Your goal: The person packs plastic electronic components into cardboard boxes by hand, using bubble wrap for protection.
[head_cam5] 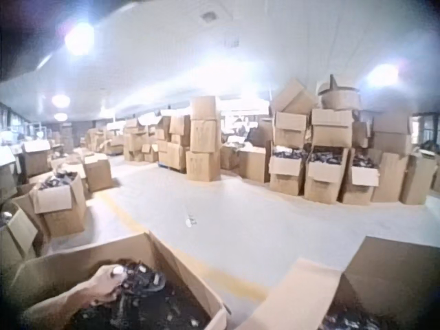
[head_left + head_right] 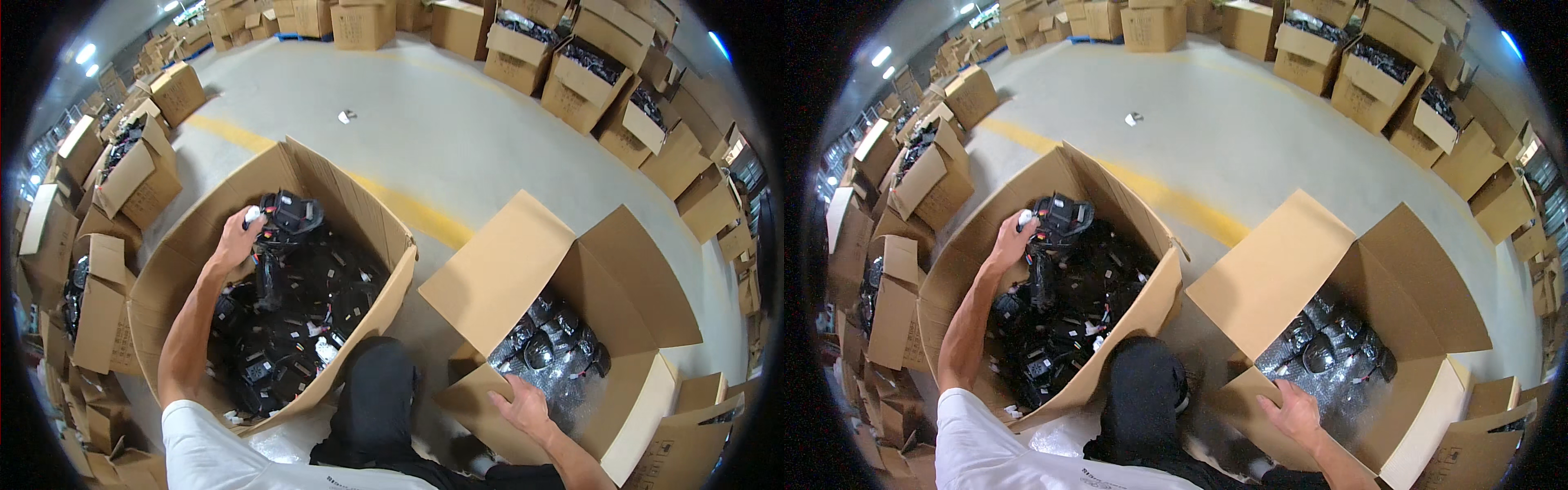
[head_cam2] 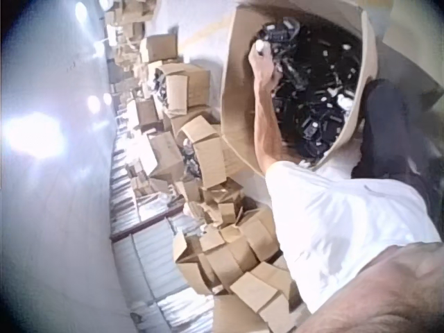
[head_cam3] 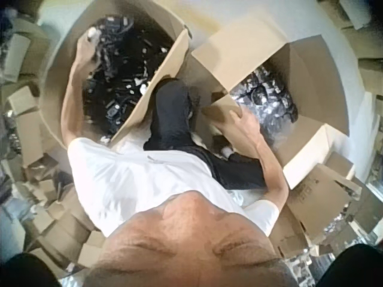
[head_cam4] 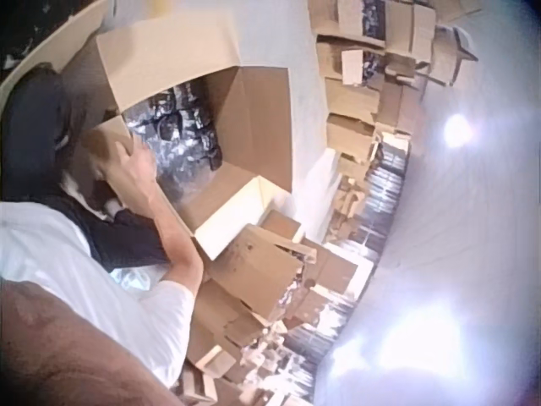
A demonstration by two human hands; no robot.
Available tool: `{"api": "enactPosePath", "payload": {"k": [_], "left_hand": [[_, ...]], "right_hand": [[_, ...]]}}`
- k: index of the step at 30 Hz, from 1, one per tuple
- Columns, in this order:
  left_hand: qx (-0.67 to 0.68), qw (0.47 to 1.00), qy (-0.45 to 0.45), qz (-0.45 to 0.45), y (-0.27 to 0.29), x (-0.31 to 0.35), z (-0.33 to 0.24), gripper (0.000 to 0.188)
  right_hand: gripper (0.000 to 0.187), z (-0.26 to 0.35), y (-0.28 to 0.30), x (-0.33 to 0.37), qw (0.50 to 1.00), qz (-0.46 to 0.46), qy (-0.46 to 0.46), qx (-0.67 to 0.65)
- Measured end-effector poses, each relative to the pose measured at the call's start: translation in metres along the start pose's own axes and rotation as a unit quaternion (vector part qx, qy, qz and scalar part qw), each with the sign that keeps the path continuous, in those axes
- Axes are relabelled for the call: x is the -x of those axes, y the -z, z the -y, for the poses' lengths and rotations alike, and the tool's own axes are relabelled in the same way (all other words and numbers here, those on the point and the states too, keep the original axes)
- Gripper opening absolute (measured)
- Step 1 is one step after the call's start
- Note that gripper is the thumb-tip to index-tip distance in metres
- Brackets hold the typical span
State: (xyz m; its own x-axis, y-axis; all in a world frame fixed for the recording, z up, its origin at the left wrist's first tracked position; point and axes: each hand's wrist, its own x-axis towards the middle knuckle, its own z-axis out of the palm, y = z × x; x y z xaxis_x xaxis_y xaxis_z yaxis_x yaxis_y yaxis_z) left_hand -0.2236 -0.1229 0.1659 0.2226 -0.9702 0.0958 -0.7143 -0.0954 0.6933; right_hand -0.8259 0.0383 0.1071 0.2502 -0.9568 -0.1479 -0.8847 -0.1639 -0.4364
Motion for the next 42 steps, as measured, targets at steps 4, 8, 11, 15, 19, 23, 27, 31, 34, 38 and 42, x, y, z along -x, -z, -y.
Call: {"api": "enactPosePath", "payload": {"k": [4,8,11,15,19,23,27,31,34,38,42], "left_hand": [[0.245,0.969,-0.044,0.005,0.016,0.014,-0.116,0.027],[0.471,0.865,-0.047,0.165,-0.022,0.03,-0.208,0.022],[0.51,0.813,-0.023,0.282,-0.079,0.049,-0.267,0.018],[0.509,0.747,0.029,0.426,-0.169,0.077,-0.32,0.018],[0.496,0.706,0.094,0.498,-0.223,0.12,-0.378,0.029],[0.427,0.693,0.057,0.578,-0.268,0.139,-0.416,0.043],[0.247,0.713,-0.078,0.651,-0.319,0.141,-0.387,0.048],[0.241,0.789,-0.008,0.565,-0.337,0.126,-0.366,0.038],[0.195,0.863,-0.005,0.467,-0.338,0.115,-0.372,0.034],[0.093,0.888,-0.051,0.447,-0.346,0.113,-0.373,0.036],[0.194,0.884,-0.01,0.425,-0.351,0.111,-0.373,0.037]], "right_hand": [[0.035,-0.005,0.01,-0.019,0.985,-0.056,0.086,-0.141],[0.047,0.056,0.086,-0.073,0.931,-0.153,0.08,-0.322],[0.079,0.066,0.141,-0.097,0.767,-0.163,0.204,-0.587],[0.108,0.041,0.187,-0.076,0.693,-0.089,0.284,-0.656],[0.058,-0.015,0.208,-0.028,0.752,-0.195,0.195,-0.599],[0.048,-0.063,0.22,-0.001,0.799,-0.323,0.063,-0.503],[0.048,-0.127,0.221,0.002,0.598,-0.435,0.016,-0.673],[0.055,-0.22,0.184,0.033,0.768,-0.307,-0.188,-0.53],[0.069,-0.3,0.075,0.039,0.792,-0.201,-0.422,-0.393],[0.045,-0.327,-0.012,0.035,0.686,-0.178,-0.477,-0.52],[0.044,-0.347,-0.061,0.033,0.718,-0.143,-0.477,-0.487]]}}
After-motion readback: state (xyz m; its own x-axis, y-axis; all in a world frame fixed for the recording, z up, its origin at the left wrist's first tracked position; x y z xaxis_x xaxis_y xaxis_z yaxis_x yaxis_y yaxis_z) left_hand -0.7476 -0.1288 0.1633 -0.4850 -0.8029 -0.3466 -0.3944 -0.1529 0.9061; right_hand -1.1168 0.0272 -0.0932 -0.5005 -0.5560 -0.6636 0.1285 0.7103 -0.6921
